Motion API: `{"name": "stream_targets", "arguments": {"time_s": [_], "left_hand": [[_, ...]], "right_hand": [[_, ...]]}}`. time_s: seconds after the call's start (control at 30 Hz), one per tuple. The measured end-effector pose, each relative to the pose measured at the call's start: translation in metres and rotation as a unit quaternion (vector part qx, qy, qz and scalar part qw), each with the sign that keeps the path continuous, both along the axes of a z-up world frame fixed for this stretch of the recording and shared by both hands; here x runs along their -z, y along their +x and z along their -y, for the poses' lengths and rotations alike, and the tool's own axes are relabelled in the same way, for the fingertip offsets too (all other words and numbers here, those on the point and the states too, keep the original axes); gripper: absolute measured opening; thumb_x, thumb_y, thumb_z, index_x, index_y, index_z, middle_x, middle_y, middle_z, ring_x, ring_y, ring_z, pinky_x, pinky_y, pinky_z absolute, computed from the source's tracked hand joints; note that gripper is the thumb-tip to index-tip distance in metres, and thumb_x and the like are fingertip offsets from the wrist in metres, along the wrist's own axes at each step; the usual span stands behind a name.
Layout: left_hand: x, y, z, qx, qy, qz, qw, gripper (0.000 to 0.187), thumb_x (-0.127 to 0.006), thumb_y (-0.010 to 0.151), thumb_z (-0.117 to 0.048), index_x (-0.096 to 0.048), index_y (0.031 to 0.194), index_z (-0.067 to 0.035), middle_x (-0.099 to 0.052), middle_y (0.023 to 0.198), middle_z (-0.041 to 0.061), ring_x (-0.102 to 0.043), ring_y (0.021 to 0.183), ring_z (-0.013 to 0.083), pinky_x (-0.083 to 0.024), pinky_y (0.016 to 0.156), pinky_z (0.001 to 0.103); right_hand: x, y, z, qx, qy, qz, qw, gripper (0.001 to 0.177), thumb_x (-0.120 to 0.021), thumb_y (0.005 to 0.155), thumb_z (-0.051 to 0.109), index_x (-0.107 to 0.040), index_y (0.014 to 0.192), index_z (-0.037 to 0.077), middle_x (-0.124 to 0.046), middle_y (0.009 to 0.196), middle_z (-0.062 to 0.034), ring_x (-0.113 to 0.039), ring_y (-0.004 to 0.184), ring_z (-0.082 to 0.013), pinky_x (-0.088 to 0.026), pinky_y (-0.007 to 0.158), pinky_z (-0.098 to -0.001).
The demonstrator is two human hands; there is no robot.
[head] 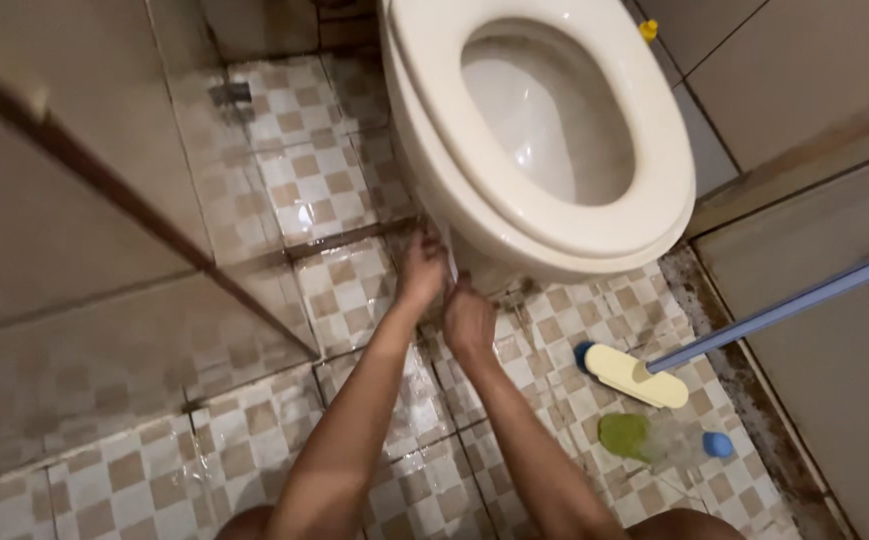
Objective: The person scrubs the toilet tank, seat, and bowl using a toilet brush and a long-handled scrubber. They apply cleaning liquid from a bottle and rinse the bowl with a handheld hose.
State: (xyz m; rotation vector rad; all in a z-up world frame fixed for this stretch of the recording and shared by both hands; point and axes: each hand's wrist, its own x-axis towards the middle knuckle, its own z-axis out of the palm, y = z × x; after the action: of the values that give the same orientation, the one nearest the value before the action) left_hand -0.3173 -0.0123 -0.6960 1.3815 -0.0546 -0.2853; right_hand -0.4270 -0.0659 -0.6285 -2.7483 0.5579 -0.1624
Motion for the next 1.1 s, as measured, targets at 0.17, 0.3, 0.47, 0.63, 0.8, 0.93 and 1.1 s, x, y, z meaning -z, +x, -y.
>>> {"name": "stream_targets", "arguments": {"time_s": [0.17, 0.3, 0.47, 0.63, 0.8, 0.93, 1.1], "left_hand": [[0.010, -0.014, 0.016, -0.007, 0.067, 0.059, 0.996, 0.058, -0.058, 0.090, -0.008, -0.049, 0.147, -0.008, -0.063, 0.132, 0.020, -0.062, 0.116, 0.0322, -0.050, 0.095, 0.039], [0.035, -0.032, 0.025, 0.047, 0.182, 0.013, 0.982, 0.050, -0.062, 0.091, -0.015, -0.058, 0.139, -0.005, -0.065, 0.133, 0.021, -0.062, 0.123, 0.0350, -0.046, 0.105, 0.040], [0.049, -0.010, 0.040, -0.027, -0.006, 0.043, 0.999, 0.044, -0.059, 0.096, -0.028, -0.063, 0.134, -0.005, -0.071, 0.127, 0.020, -0.066, 0.119, 0.0346, -0.049, 0.105, 0.041], [0.046, 0.004, 0.013, -0.052, -0.079, -0.011, 0.995, 0.050, -0.051, 0.101, -0.038, -0.064, 0.138, -0.006, -0.068, 0.135, 0.014, -0.062, 0.122, 0.0281, -0.046, 0.106, 0.041], [0.034, 0.023, -0.014, 0.002, -0.143, -0.228, 0.963, 0.071, -0.041, 0.101, -0.062, -0.056, 0.145, -0.008, -0.068, 0.132, 0.013, -0.065, 0.111, 0.0272, -0.050, 0.099, 0.042], [0.030, 0.015, -0.038, -0.030, -0.074, -0.285, 0.955, 0.077, -0.037, 0.101, -0.065, -0.050, 0.146, -0.003, -0.065, 0.133, 0.015, -0.067, 0.111, 0.0266, -0.053, 0.099, 0.043], [0.043, 0.019, -0.050, -0.031, -0.185, -0.216, 0.958, 0.068, -0.042, 0.101, -0.057, -0.049, 0.147, -0.008, -0.063, 0.137, 0.011, -0.066, 0.111, 0.0232, -0.052, 0.096, 0.040]], "right_hand": [[0.033, -0.006, 0.014, 0.000, 0.001, 0.026, 1.000, 0.024, -0.046, 0.103, 0.015, -0.061, 0.108, -0.002, -0.073, 0.092, -0.0258, -0.071, 0.085, -0.0439, -0.055, 0.073, -0.0534], [0.050, -0.001, 0.023, -0.065, -0.005, 0.022, 0.998, 0.031, -0.060, 0.086, 0.020, -0.064, 0.109, 0.000, -0.072, 0.094, -0.0274, -0.069, 0.091, -0.0450, -0.053, 0.076, -0.0551], [0.061, 0.060, 0.043, -0.036, 0.014, 0.060, 0.997, 0.033, -0.058, 0.096, 0.031, -0.062, 0.107, 0.000, -0.074, 0.098, -0.0232, -0.072, 0.092, -0.0402, -0.058, 0.079, -0.0486], [0.062, 0.122, 0.026, -0.002, -0.010, -0.027, 1.000, 0.034, -0.058, 0.099, 0.033, -0.061, 0.106, -0.001, -0.072, 0.102, -0.0270, -0.070, 0.095, -0.0422, -0.056, 0.081, -0.0510], [0.058, 0.174, 0.028, -0.055, -0.030, 0.015, 0.998, 0.029, -0.054, 0.098, 0.027, -0.064, 0.108, 0.001, -0.070, 0.114, -0.0236, -0.069, 0.104, -0.0407, -0.055, 0.086, -0.0519], [0.075, 0.194, 0.020, -0.080, -0.007, -0.027, 0.996, 0.027, -0.052, 0.097, 0.026, -0.070, 0.109, 0.009, -0.070, 0.117, -0.0206, -0.067, 0.107, -0.0399, -0.054, 0.090, -0.0517], [0.082, 0.229, -0.010, -0.067, -0.022, 0.024, 0.997, 0.029, -0.051, 0.096, 0.023, -0.071, 0.110, 0.009, -0.069, 0.117, -0.0203, -0.068, 0.105, -0.0394, -0.054, 0.088, -0.0509]]}}
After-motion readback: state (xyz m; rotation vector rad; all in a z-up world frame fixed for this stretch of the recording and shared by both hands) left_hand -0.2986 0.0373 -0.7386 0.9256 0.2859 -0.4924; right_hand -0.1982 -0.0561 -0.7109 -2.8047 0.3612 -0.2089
